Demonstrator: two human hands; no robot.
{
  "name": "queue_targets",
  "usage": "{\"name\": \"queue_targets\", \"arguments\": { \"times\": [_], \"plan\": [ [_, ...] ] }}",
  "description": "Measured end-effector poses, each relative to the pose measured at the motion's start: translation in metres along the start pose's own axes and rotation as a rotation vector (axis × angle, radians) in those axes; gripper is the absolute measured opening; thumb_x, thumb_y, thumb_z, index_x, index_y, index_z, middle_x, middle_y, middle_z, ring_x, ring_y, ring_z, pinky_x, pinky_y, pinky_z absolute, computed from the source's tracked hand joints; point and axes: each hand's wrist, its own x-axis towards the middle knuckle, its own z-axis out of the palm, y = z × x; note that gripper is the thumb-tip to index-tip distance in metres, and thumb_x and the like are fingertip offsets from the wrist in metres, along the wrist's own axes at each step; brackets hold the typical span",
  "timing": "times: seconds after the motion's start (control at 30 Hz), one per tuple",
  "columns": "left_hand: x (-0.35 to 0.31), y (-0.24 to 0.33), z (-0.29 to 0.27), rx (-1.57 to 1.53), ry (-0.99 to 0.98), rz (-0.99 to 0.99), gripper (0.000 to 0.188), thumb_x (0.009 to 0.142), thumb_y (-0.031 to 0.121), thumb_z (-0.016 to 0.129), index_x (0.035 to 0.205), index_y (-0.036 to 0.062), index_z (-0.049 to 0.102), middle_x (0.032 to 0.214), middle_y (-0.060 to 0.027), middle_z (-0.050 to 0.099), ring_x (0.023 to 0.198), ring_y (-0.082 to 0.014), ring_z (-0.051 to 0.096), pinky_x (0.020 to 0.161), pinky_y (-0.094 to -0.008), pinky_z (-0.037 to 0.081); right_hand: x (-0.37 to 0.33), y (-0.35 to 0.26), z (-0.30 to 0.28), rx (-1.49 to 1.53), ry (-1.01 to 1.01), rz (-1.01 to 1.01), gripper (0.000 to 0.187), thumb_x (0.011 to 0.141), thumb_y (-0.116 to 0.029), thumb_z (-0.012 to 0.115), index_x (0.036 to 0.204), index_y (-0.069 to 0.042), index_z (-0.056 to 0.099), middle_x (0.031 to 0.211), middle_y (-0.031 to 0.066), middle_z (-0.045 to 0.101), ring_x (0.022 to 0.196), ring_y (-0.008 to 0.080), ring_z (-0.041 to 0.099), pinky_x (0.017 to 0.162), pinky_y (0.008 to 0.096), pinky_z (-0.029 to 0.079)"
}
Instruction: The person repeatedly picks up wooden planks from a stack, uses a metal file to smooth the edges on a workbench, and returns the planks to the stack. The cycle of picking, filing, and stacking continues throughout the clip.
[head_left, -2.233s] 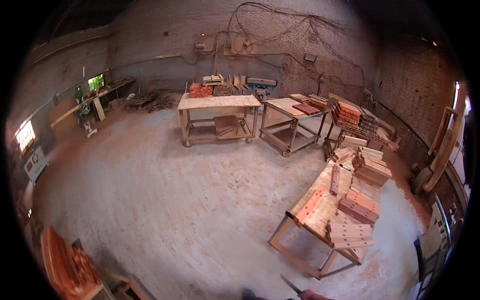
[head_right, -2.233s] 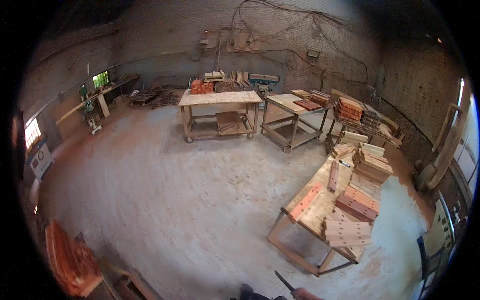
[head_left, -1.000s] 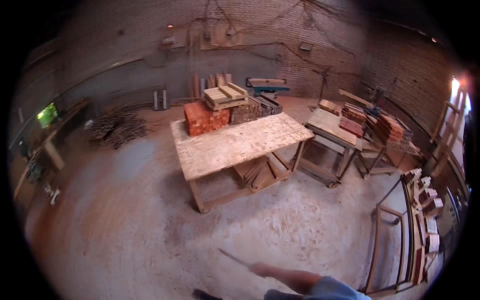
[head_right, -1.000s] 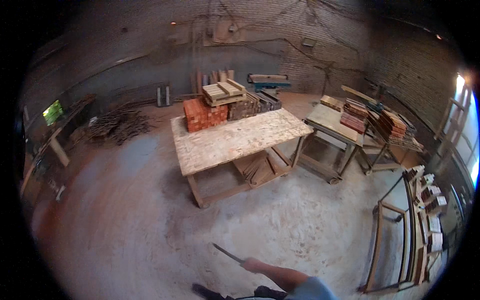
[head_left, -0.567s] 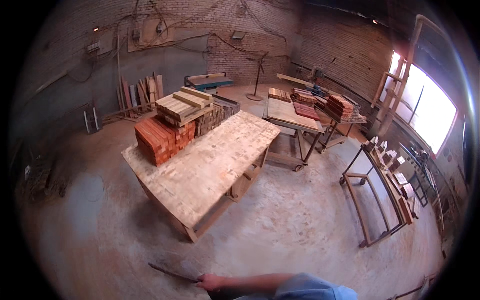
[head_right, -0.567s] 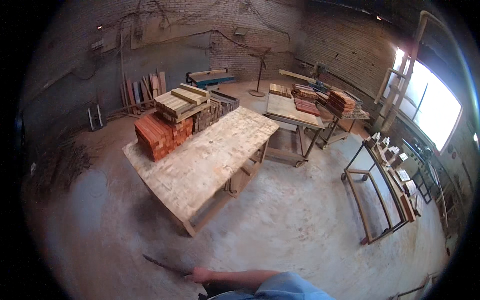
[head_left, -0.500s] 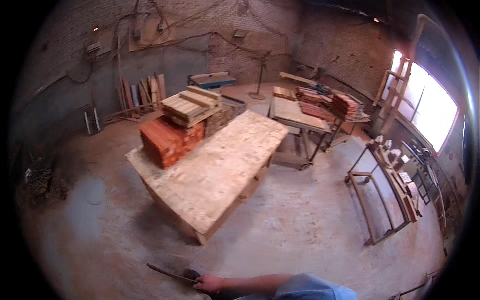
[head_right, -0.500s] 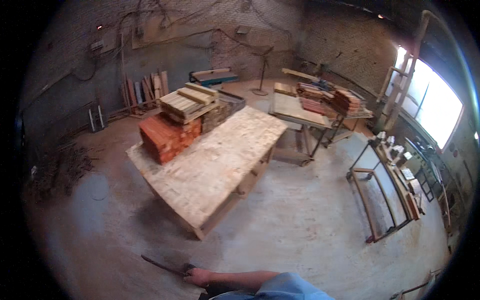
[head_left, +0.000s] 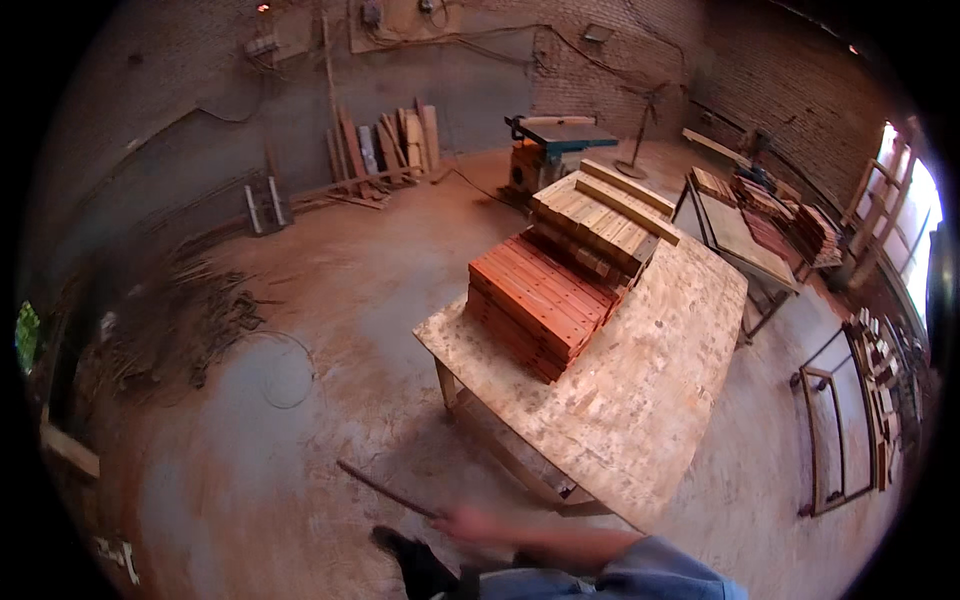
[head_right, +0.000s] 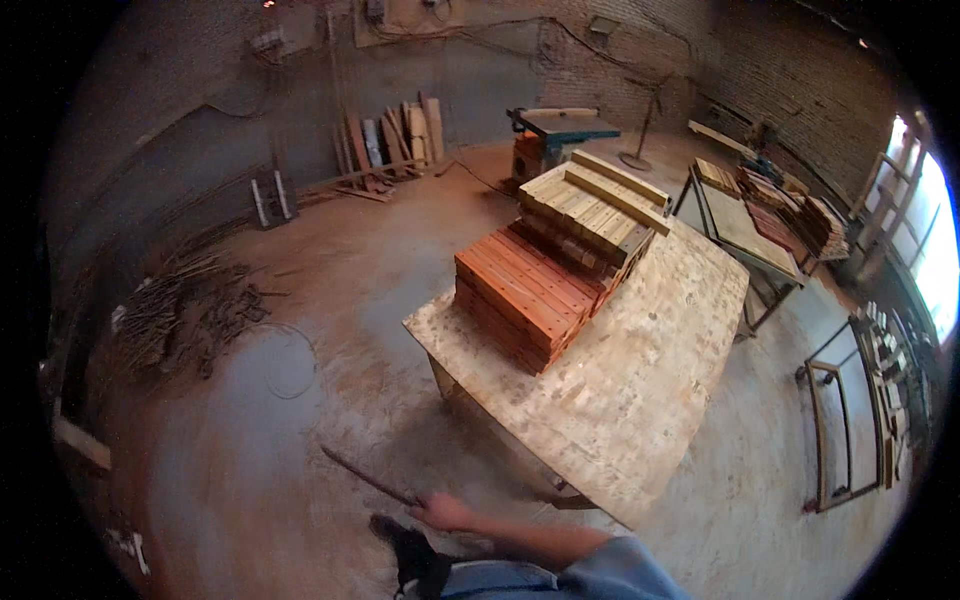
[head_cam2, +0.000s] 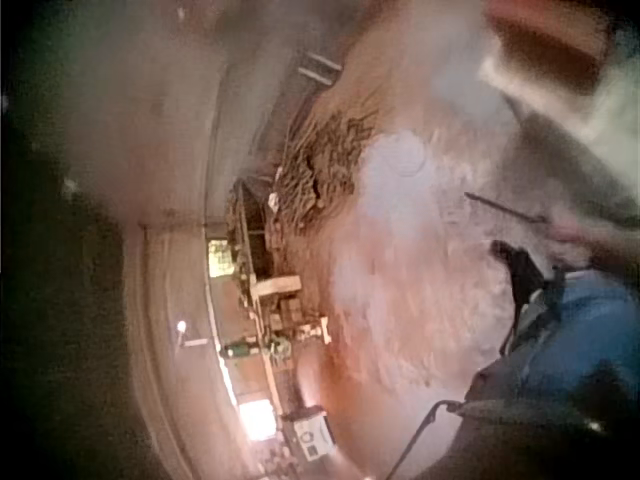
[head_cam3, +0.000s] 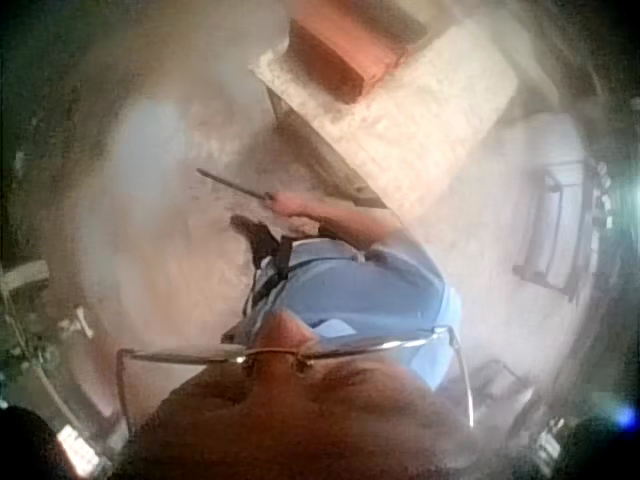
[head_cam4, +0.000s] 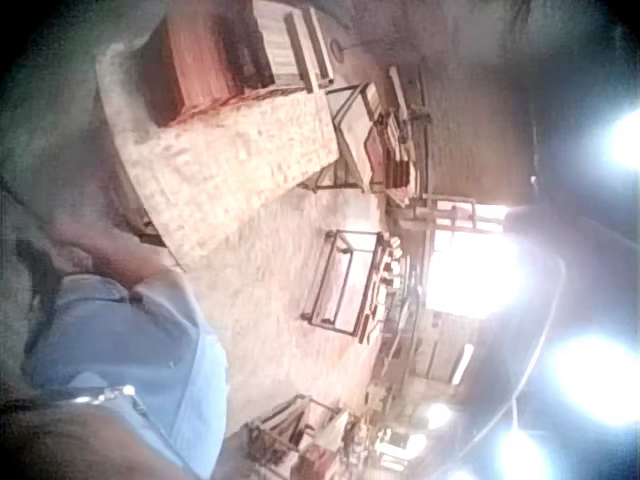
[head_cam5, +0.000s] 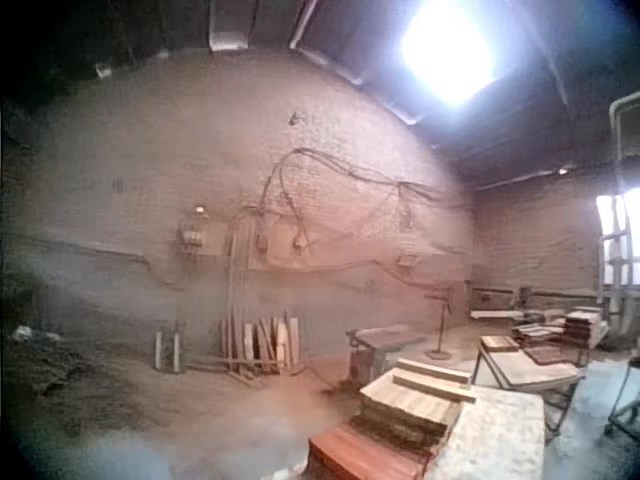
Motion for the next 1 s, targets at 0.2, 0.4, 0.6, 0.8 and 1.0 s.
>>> {"name": "queue_targets", "arguments": {
  "times": [0.2,0.4,0.6,0.8,1.0],
  "plan": [
    [0.244,0.159,-0.015,0.027,-0.202,0.272,0.031,0.088,0.03,0.05,0.1,0.0053,0.065,0.102,-0.0182,0.064,0.094,-0.0358,0.06,0.082,-0.0438,0.047,0.121,-0.071,-0.056,0.244,0.101,0.188,0.041,0.091,-0.041,0.053,0.097,-0.002,0.063,0.064,0.0118,0.057,0.064,0.0239,0.06,0.062,0.0408,0.049],
    [0.431,0.347,0.004,0.095,-0.406,0.584,0.031,0.088,0.03,0.05,0.103,0.0056,0.064,0.103,-0.0185,0.064,0.095,-0.0364,0.059,0.083,-0.0443,0.047,0.25,-0.103,-0.117,0.537,0.201,0.137,0.041,0.09,-0.038,0.053,0.106,-0.001,0.061,0.078,0.016,0.063,0.074,0.0256,0.061,0.071,0.0413,0.047],
    [0.588,0.458,0.055,0.218,-0.544,0.66,0.032,0.089,0.03,0.049,0.105,0.0059,0.063,0.105,-0.0189,0.063,0.096,-0.0369,0.059,0.084,-0.0448,0.047,0.374,-0.093,-0.199,0.579,0.345,0.18,0.04,0.091,-0.041,0.052,0.1,-0.002,0.059,0.072,0.0093,0.058,0.063,0.0211,0.058,0.055,0.0382,0.048],
    [0.721,0.533,0.069,0.345,-0.595,0.549,0.033,0.089,0.03,0.049,0.108,0.0063,0.062,0.106,-0.0192,0.063,0.097,-0.0375,0.058,0.085,-0.0452,0.046,0.462,-0.08,-0.313,0.74,0.512,0.228,0.043,0.091,-0.04,0.051,0.102,0.001,0.058,0.081,0.0189,0.062,0.076,0.0315,0.062,0.067,0.0452,0.048],
    [0.833,0.615,0.132,0.443,-0.69,0.523,0.034,0.089,0.03,0.049,0.111,0.0066,0.061,0.107,-0.0195,0.062,0.099,-0.0381,0.058,0.085,-0.0457,0.046,0.493,-0.045,-0.416,0.936,0.779,0.333,0.043,0.091,-0.039,0.051,0.102,0.002,0.057,0.075,0.0168,0.062,0.067,0.0296,0.063,0.062,0.0434,0.05]
  ]
}}
